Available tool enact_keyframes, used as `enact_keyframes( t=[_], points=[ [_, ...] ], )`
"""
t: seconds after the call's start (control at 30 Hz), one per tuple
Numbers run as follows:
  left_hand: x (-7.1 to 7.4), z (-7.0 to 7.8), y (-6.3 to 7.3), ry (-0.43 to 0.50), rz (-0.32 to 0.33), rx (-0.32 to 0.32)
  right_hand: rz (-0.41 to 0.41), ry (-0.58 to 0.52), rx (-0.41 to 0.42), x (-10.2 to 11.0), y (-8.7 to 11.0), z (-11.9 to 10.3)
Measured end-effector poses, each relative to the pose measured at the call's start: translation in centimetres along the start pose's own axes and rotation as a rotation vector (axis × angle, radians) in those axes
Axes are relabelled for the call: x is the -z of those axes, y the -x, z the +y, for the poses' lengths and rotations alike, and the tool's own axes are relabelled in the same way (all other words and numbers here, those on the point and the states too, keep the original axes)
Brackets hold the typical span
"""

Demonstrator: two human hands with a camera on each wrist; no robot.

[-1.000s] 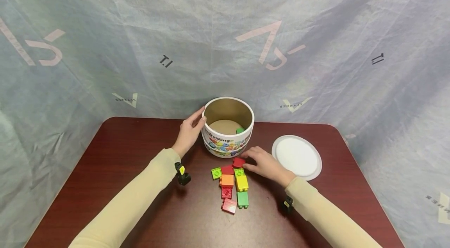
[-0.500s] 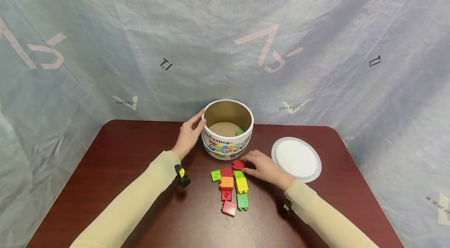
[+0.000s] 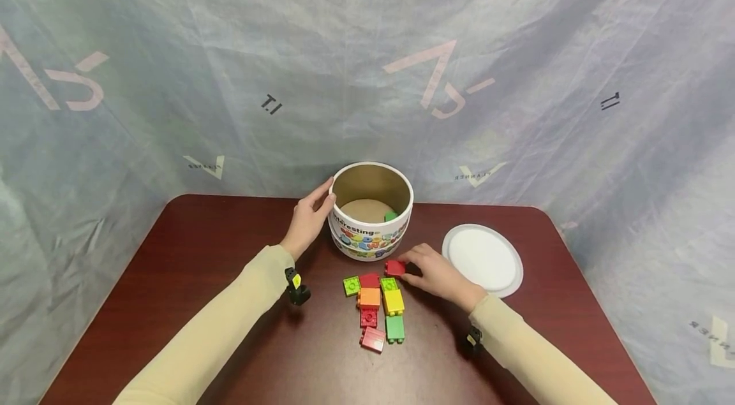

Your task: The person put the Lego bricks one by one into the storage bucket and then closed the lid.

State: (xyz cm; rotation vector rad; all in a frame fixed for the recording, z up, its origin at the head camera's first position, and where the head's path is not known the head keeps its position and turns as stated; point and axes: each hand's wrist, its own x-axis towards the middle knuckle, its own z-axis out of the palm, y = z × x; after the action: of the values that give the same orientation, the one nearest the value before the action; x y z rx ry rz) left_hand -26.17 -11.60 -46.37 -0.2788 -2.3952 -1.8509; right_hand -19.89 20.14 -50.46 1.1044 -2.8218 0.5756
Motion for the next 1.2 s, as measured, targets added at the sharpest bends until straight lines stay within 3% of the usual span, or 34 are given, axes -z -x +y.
enact_keyframes(
  t=[0.3, 0.53, 0.83, 1.2],
  points=[
    [0.1, 0.3, 0.1, 0.022, -0.003, 0.024, 0.005, -0.019, -0.067, 1.6, 0.9, 0.2],
    [0.1, 0.5, 0.0, 0.019, -0.024, 0.024, 0.099, 0.021, -0.066, 4.2, 1.8, 0.6],
    [0.5, 1.0, 0.1, -0.005, -0.047, 0.028, 0.125, 0.011, -0.096, 7.8, 1.8, 0.3],
    [0.9, 0.7, -0.1, -0.023, -0.074, 0.042, 0.173, 0.022, -0.041, 10.4, 0.6, 0.1]
  ],
)
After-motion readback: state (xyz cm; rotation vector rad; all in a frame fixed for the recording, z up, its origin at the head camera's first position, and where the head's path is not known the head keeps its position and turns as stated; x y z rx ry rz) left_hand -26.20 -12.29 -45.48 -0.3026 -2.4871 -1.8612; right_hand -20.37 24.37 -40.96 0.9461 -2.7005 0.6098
